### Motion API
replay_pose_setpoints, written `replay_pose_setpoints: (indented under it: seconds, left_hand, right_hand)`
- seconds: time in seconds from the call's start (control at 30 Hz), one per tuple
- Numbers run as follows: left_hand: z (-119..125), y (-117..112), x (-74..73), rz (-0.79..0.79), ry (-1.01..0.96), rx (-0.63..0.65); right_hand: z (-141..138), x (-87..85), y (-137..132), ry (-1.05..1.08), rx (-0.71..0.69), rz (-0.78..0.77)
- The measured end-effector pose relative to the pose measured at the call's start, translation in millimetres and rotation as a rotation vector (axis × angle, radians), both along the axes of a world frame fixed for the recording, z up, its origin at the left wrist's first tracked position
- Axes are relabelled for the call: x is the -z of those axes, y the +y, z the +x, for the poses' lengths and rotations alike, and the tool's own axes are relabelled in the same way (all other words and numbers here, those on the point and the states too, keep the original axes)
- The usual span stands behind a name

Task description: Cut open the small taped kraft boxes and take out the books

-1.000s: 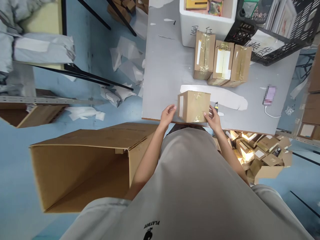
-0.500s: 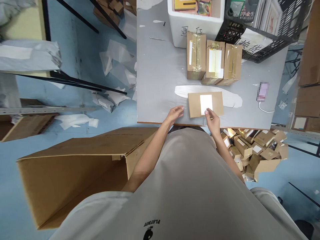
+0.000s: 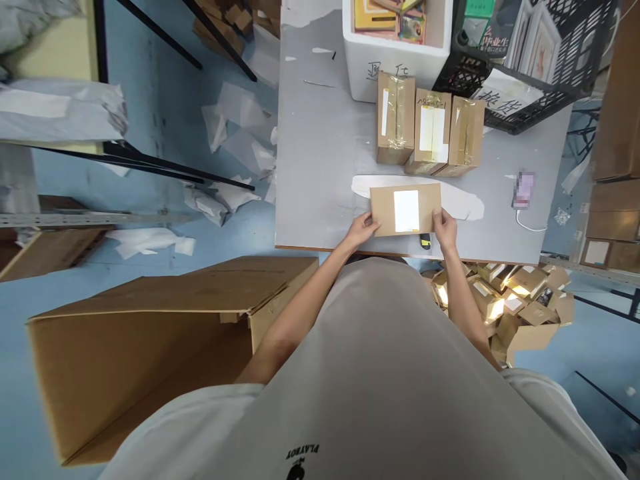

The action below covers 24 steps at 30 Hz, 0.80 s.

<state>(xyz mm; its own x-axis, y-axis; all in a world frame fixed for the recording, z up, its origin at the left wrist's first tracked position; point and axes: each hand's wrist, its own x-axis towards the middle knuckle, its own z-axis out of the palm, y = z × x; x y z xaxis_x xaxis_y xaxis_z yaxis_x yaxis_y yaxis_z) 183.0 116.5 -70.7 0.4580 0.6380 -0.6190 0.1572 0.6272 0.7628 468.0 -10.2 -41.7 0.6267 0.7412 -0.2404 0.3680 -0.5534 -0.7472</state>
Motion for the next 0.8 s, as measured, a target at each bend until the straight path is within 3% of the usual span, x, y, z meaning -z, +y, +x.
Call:
replay_pose_setpoints:
  seconds: [0.17, 0.3, 0.4, 0.57, 0.67, 0.8]
  left_hand:
    - [-70, 20, -6.2, 0.174, 0.163, -0.189]
    - [-104, 34, -10.6, 0.157, 0.353, -0.236]
    - [-107, 37, -14.3, 0.126, 0.426, -0.23]
    - [-100, 30, -32.2, 0.192, 0.451, -0.205]
    - [-96, 21, -55.8, 0.331, 0.473, -0.138]
    - [-80, 1, -99.2, 0.461, 0.443, 0.048]
  right_hand:
    - [-65, 1.5, 19, 0.248, -0.089, 0.088]
    - [-105, 13.5, 34, 0.385, -0.136, -0.003]
    - [-114, 18.9, 40, 0.452, -0.13, -0.05]
    - [-102, 22.6, 34, 0.562, -0.064, -0.046]
    - [-90, 27.9, 21, 0.593, 0.015, -0.073]
    - [-69, 39.7, 5, 0.557, 0.167, -0.109]
